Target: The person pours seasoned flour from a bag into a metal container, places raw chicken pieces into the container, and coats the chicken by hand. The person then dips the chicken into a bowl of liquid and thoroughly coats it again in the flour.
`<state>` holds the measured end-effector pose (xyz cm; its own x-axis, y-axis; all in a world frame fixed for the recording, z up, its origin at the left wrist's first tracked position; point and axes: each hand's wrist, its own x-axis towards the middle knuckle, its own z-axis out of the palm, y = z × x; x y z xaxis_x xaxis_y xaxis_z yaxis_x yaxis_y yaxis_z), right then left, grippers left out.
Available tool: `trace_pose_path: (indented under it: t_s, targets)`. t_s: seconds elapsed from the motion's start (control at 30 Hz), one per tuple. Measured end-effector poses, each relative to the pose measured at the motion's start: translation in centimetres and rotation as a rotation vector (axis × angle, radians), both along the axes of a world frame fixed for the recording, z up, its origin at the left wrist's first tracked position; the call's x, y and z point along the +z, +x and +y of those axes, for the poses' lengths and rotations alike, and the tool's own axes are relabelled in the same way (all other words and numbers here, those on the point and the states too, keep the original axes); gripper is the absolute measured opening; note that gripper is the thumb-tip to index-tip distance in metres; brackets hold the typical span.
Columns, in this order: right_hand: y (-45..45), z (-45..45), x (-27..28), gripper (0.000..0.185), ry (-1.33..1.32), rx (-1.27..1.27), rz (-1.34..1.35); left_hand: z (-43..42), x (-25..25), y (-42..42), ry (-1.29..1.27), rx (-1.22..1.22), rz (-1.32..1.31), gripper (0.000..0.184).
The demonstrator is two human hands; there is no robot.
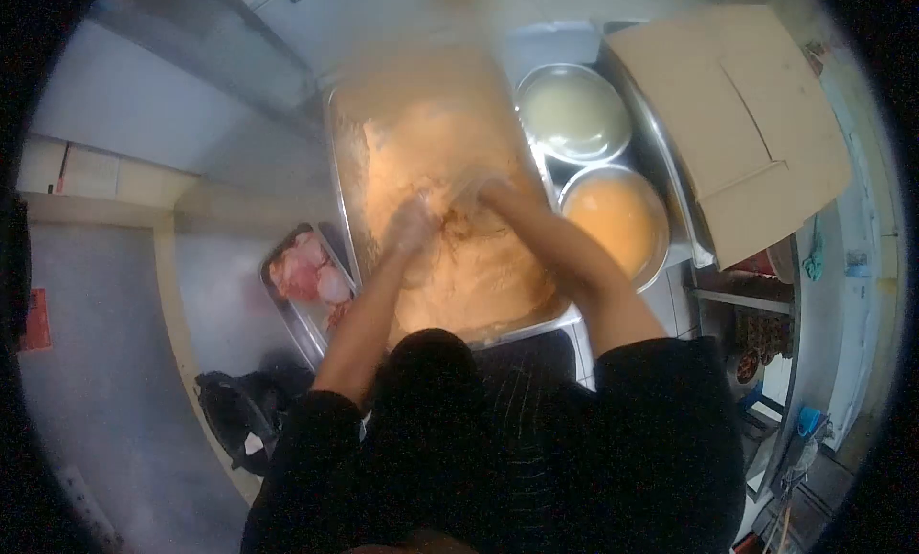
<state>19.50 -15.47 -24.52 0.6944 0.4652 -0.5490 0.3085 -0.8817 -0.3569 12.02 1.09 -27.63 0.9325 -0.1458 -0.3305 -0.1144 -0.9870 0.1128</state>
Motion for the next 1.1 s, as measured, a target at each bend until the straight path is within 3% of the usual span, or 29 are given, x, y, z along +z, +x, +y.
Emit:
trace_pose_path:
  t_s: [0.07,0.13,0.2,0.23,0.27,0.3,0.33,0.37,0.4,0.47,0.5,0.57,0.6,0.67,0.7,0.77,0.83,0.87,0.9,0.93,1.0,1.03,1.07,1.1]
  targets:
    - [0.4,-2.2,1.8,0.032,0.410,-0.066,0.021,2.8,-2.3,1.4,-0.102,-0.002,-0.024,0.038]
    - [0.2,-3.3,5.9,0.031,0.347,-0.081,0.056,4.5,-4.9,1.1,-0.551,-0.116,-0.002,0.044]
    - [-0.2,-3.6,8.3,0.031,0.287,-0.108,0.109,2.6,4.2,0.1,-0.430,0.319,0.151,0.049]
    - [0.0,-3.2,8.9,0.033,0.127,0.067,0.126,1.5,9.2,-0.4,-0.365,0.532,0.214,0.054]
    - [0.0,-2.8,8.9,0.036,-0.034,0.246,0.140,0.6,9.1,-1.2,-0.366,0.539,0.232,0.054]
    - [-0.9,-2.2,7.2,0.036,-0.039,0.251,0.150,-0.7,8.9,-1.7,-0.163,0.316,0.161,0.058]
    - [-2.6,-1.5,4.2,0.039,0.015,0.257,-0.207,-1.9,8.8,-1.9,0.039,0.091,0.085,0.064]
    - [-3.7,-0.9,2.6,0.043,0.073,0.257,-0.567,-3.0,9.3,-1.9,0.241,-0.025,0.291,0.071]
    - [-4.7,0.2,2.6,0.043,0.072,0.263,-0.559,-3.1,6.1,-1.6,0.237,-0.021,0.298,0.071]
    - [-6.2,1.9,2.9,0.053,0.054,-0.155,-0.295,-3.1,-2.7,-0.5,0.243,0.135,0.127,0.060]
    - [-6.2,1.7,4.0,0.053,0.049,-0.143,-0.279,-2.9,-1.4,-0.5,0.238,0.144,0.145,0.060]
    - [-4.5,1.4,8.1,0.056,-0.352,0.727,-0.106,-1.4,3.9,0.5,-0.034,0.082,0.330,0.047]
    - [-5.0,0.8,7.8,0.056,-0.357,0.725,-0.124,-0.7,4.3,0.1,-0.032,0.084,0.312,0.047]
    - [-5.4,-1.3,6.2,0.047,0.198,-0.021,-0.093,0.2,4.8,-0.7,-0.218,0.079,0.114,0.031]
    - [-4.5,-2.1,6.0,0.047,0.199,-0.011,-0.106,0.2,7.0,-0.2,-0.219,0.086,0.098,0.031]
    - [-3.2,-3.0,5.4,0.041,0.554,-0.286,0.054,0.1,12.6,0.3,-0.018,-0.087,0.286,0.037]
    - [-2.5,-0.2,17.9,0.043,0.153,-0.357,0.015,2.6,8.4,3.3,-0.046,-0.075,0.022,0.040]
    - [-0.3,1.0,16.6,0.043,0.142,-0.355,0.034,1.2,1.9,4.8,-0.164,0.401,-0.730,0.039]
    - [4.1,2.6,14.7,0.044,0.015,-0.611,0.259,2.7,10.5,5.1,0.234,-0.033,-0.141,0.039]
    - [6.4,3.5,12.6,0.045,-0.114,-0.865,0.480,3.3,6.0,7.5,0.173,0.075,-0.086,0.037]
    - [5.5,3.6,1.5,0.045,0.286,-0.643,-0.395,4.5,-2.8,12.3,0.060,0.301,0.000,0.035]
    - [5.0,3.6,-4.0,0.045,0.300,-0.479,-0.824,4.1,-2.1,12.9,0.058,0.306,-0.004,0.035]
    - [4.3,3.9,-2.4,0.045,0.297,-0.474,-0.816,3.1,-1.3,12.9,0.176,-0.006,0.081,0.033]
    - [2.9,4.0,-0.9,0.045,0.375,-0.456,-0.501,2.2,-0.7,11.6,0.283,-0.325,0.179,0.031]
